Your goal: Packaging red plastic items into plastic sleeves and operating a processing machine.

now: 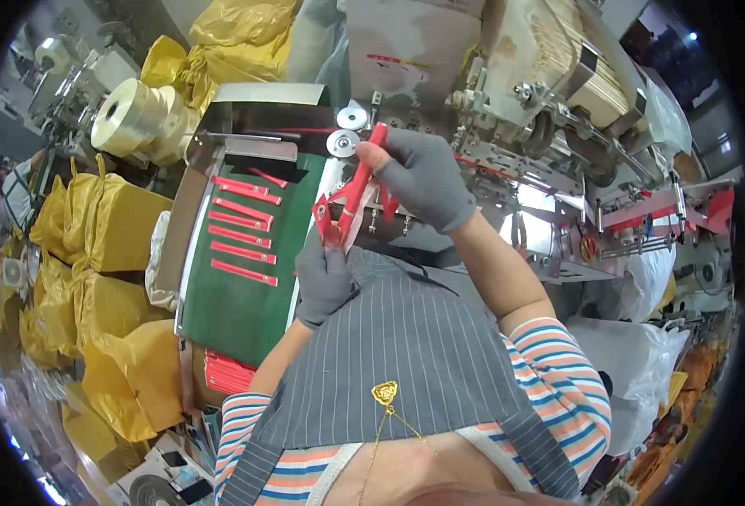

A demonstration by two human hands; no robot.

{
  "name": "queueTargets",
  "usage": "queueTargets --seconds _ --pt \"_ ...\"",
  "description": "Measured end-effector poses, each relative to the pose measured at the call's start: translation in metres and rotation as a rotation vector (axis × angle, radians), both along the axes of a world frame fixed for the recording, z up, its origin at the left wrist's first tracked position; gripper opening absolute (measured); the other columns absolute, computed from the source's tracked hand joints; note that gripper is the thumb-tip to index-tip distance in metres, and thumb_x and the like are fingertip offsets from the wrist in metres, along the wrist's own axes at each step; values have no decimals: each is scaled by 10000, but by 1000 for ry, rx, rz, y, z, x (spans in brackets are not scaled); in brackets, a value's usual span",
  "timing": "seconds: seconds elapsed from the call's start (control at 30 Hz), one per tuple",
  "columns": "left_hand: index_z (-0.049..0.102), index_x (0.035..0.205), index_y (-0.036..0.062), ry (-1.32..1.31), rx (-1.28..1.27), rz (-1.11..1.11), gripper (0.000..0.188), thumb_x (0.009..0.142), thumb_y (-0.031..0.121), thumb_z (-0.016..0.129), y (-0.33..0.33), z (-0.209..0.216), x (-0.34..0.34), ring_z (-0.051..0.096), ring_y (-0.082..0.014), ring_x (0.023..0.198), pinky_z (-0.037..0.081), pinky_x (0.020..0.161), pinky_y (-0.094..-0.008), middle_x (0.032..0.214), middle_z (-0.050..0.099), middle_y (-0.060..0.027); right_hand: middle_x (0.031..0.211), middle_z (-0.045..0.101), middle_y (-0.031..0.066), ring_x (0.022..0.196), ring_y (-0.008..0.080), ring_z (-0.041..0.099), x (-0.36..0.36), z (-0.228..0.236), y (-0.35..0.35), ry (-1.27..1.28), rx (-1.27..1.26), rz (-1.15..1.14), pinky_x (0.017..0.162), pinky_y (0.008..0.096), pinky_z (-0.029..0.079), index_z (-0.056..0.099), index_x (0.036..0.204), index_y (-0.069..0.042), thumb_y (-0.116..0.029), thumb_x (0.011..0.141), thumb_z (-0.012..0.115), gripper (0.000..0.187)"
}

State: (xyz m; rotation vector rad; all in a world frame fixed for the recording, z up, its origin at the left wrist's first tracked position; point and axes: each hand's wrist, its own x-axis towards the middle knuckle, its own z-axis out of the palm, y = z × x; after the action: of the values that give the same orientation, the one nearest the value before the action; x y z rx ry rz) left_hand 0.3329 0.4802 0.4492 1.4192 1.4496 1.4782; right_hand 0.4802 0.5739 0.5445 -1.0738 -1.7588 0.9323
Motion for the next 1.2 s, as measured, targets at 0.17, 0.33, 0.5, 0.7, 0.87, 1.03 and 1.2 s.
queueTargets --seconds 0.17,0.33,0.5,0.7,0.87,1.03,1.2 --pt "533 896 -4 335 152 97 146 881 111 443 11 11 0 495 -252 504 371 466 -338 609 509 -149 625 556 96 505 104 482 7 0 8 -278 171 -89 499 269 401 617 782 -8 -264 821 614 259" --pt "531 841 2 318 274 154 218 917 187 443 18 0 -7 450 -191 456 340 441 -326 563 490 -118 626 539 81 501 98 488 0 -4 13 -532 811 -11 481 265 395 613 802 -22 -239 821 617 218" --pt "529 857 10 161 45 91 201 905 169 416 19 4 -9 449 -130 507 321 460 -289 570 476 -63 675 523 -38 617 40 468 19 8 18 278 -52 9 536 202 385 609 850 -31 -261 876 531 244" --pt "532 1059 -44 20 2 54 268 856 116 456 21 -13 -19 541 -157 663 421 596 -273 750 595 -110 693 578 39 705 128 556 46 61 51 255 281 -70 633 253 455 586 788 -15 -177 850 546 177" --pt "580 944 32 -342 -200 162 223 911 222 467 30 -17 -35 374 -44 519 288 440 -187 668 492 19 623 584 139 550 195 552 191 239 53 -66 1238 -947 533 319 426 587 769 1 -227 847 521 250" --pt "550 846 27 -276 -234 192 233 929 202 421 30 -2 -19 364 -53 519 281 448 -202 621 444 17 688 595 189 603 300 576 286 176 167 -935 960 -784 575 375 453 592 756 -27 -147 768 569 122" --pt "516 801 22 -66 -117 171 255 928 222 421 26 -19 -23 371 -70 508 287 447 -215 609 441 3 1026 594 199 916 352 581 319 52 193 -1114 363 -396 814 433 442 524 1137 -60 -272 862 398 369"
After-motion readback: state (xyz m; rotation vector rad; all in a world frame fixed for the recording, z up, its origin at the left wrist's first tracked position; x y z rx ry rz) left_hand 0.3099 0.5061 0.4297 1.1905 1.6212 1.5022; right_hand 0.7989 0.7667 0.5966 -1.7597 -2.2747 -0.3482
